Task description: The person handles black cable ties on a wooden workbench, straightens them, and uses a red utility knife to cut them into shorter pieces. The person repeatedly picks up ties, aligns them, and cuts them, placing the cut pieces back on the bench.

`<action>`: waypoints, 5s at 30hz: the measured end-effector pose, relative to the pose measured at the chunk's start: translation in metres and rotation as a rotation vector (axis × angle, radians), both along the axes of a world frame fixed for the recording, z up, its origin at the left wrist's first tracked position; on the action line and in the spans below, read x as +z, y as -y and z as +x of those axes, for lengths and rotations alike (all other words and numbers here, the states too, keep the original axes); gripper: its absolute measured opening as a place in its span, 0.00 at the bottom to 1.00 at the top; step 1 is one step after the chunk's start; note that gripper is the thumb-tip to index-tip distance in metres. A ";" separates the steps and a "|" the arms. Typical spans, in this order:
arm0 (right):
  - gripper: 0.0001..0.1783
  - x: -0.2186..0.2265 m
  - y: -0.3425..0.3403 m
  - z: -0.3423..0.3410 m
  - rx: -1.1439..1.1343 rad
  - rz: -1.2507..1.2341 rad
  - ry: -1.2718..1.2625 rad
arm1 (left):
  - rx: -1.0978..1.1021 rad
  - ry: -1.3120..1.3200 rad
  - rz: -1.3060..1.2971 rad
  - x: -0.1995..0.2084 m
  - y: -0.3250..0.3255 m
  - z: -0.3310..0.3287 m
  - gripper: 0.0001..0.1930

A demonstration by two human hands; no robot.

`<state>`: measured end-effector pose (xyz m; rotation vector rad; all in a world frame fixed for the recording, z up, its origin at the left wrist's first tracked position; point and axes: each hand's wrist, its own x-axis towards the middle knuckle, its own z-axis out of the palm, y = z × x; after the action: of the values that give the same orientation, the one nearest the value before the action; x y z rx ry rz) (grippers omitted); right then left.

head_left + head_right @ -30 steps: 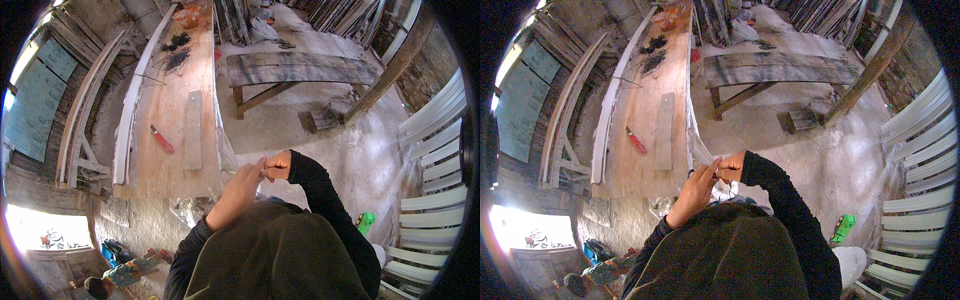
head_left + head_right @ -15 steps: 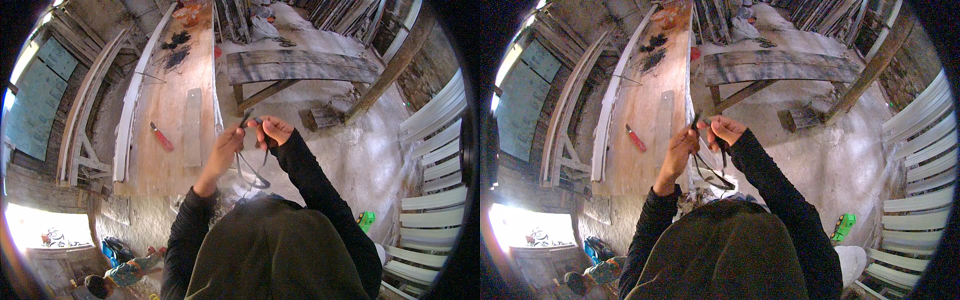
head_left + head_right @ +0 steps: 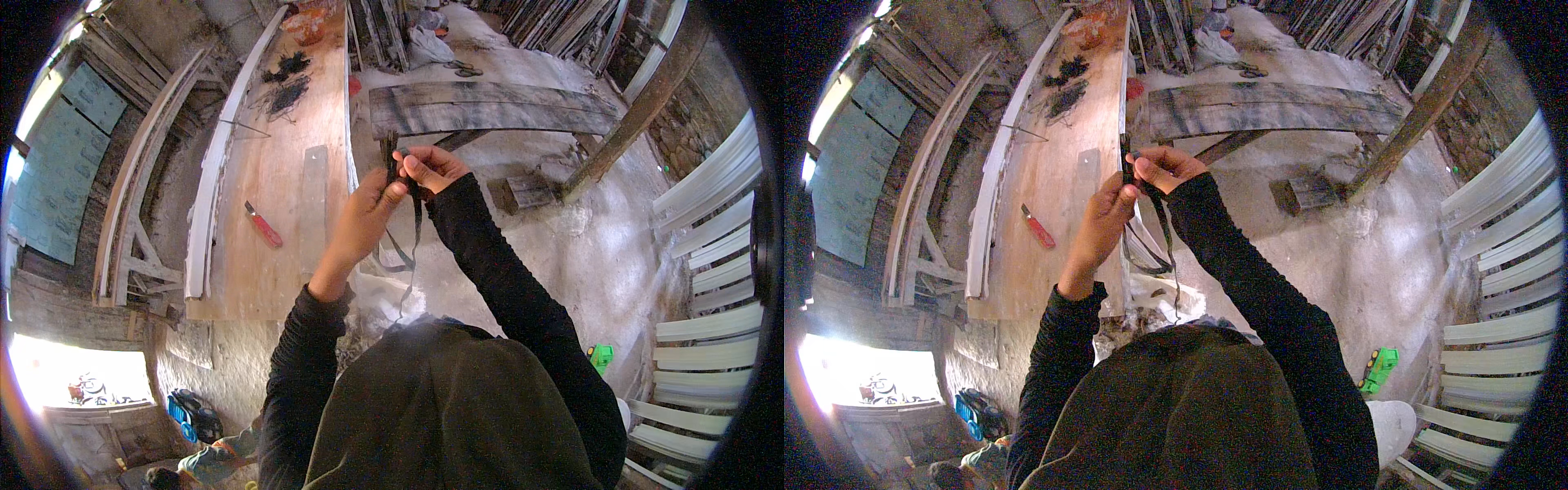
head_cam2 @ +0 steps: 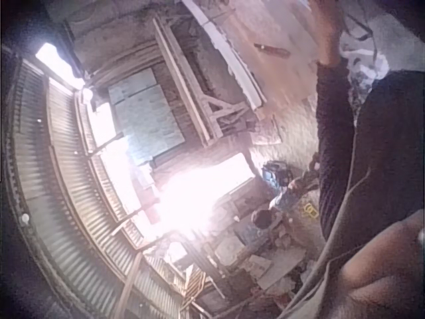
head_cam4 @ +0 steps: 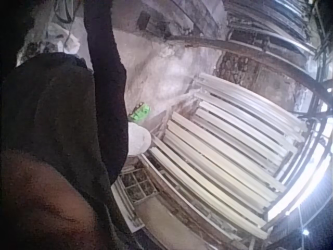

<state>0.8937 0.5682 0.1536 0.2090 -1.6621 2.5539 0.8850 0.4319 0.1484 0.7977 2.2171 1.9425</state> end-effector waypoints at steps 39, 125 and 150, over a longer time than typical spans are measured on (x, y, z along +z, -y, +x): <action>0.29 -0.066 0.046 -0.009 0.094 -0.060 -0.397 | -0.189 0.426 0.584 -0.008 0.011 -0.006 0.10; 0.21 -0.113 -0.174 0.099 -0.072 1.685 0.328 | 0.268 0.152 0.008 -0.024 0.124 0.034 0.17; 0.17 -0.038 -0.082 0.084 0.374 0.107 0.063 | 0.204 -0.014 -0.030 -0.015 0.092 0.024 0.05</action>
<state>0.9773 0.6506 0.1160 0.4956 -1.9473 2.7533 0.9085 0.3401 0.1330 0.6042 2.4155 1.9881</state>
